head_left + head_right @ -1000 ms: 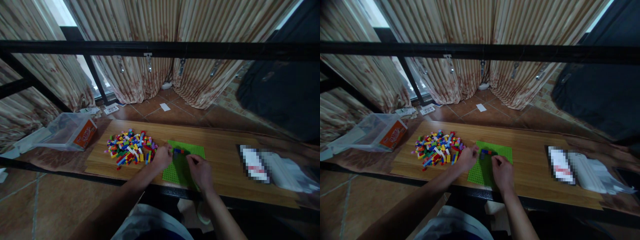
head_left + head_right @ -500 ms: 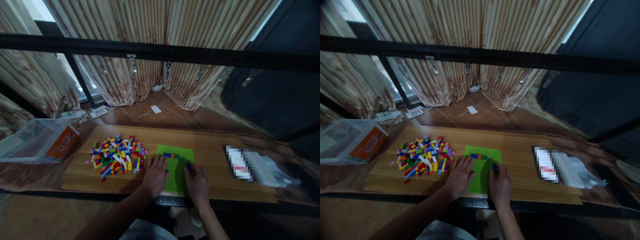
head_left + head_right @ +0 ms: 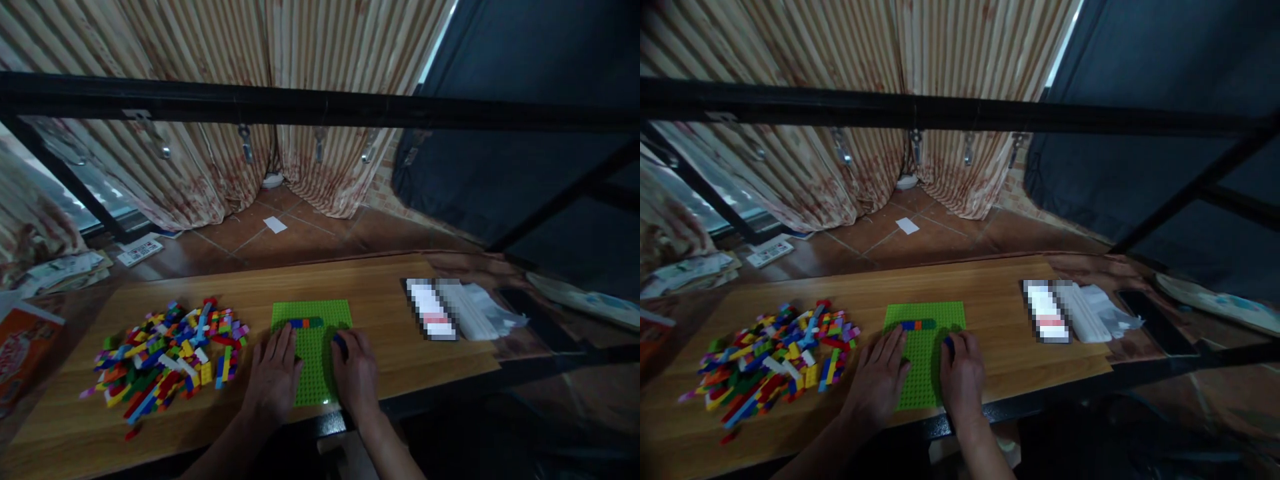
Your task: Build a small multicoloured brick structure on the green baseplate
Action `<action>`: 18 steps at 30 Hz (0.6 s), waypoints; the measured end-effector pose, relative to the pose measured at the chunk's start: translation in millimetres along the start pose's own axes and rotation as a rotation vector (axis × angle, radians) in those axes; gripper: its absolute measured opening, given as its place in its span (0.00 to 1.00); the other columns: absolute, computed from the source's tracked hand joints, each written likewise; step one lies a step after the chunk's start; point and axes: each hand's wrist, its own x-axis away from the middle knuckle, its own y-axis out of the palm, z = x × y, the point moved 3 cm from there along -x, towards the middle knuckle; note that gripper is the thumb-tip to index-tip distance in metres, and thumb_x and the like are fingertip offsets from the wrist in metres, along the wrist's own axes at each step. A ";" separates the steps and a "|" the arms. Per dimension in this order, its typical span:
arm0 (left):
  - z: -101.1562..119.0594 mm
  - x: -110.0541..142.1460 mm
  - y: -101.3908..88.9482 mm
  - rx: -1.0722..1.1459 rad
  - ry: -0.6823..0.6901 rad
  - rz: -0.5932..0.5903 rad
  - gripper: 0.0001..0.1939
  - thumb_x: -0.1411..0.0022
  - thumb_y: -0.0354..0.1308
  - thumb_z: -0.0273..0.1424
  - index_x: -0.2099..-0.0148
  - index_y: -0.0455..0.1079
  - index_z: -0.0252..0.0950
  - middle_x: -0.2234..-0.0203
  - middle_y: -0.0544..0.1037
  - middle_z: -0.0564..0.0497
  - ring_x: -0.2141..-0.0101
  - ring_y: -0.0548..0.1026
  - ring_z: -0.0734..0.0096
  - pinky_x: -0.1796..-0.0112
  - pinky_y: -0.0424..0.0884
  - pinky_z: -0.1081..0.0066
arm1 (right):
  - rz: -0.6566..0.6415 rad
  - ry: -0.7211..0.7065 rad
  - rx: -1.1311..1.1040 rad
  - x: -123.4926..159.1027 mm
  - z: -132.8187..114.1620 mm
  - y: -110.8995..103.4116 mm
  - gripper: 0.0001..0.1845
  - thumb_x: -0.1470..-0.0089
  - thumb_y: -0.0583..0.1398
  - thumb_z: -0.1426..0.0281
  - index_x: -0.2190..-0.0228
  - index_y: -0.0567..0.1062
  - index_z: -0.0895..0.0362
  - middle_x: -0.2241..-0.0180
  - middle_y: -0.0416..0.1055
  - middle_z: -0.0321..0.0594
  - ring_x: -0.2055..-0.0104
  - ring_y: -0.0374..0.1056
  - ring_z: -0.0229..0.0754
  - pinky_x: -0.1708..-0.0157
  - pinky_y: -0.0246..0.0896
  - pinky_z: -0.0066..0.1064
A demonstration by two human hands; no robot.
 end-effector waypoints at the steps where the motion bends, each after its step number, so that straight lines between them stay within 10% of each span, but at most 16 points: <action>1: -0.7 -0.1 0.5 0.000 0.009 0.020 0.25 0.32 0.45 0.32 0.36 0.61 0.32 0.37 0.63 0.40 0.42 0.66 0.51 0.46 0.64 0.45 | 0.000 0.005 -0.002 -0.5 -0.5 -0.4 0.15 0.39 0.52 0.66 0.56 0.75 0.58 0.56 0.71 0.49 0.53 0.68 0.47 0.52 0.65 0.42; 10: -5.9 4.3 1.2 0.054 0.040 0.181 0.27 0.33 0.46 0.33 0.34 0.58 0.34 0.39 0.66 0.42 0.41 0.66 0.53 0.45 0.63 0.53 | -0.001 0.017 -0.050 -5.4 -3.8 -1.4 0.14 0.40 0.53 0.68 0.58 0.75 0.56 0.58 0.71 0.47 0.54 0.69 0.46 0.52 0.66 0.40; 18: -0.9 1.6 3.3 0.040 0.078 0.090 0.25 0.32 0.44 0.32 0.35 0.59 0.33 0.38 0.64 0.41 0.41 0.65 0.52 0.42 0.59 0.46 | -0.026 0.006 -0.002 -8.2 -3.5 1.8 0.14 0.40 0.52 0.68 0.57 0.75 0.58 0.57 0.71 0.48 0.53 0.67 0.47 0.51 0.65 0.41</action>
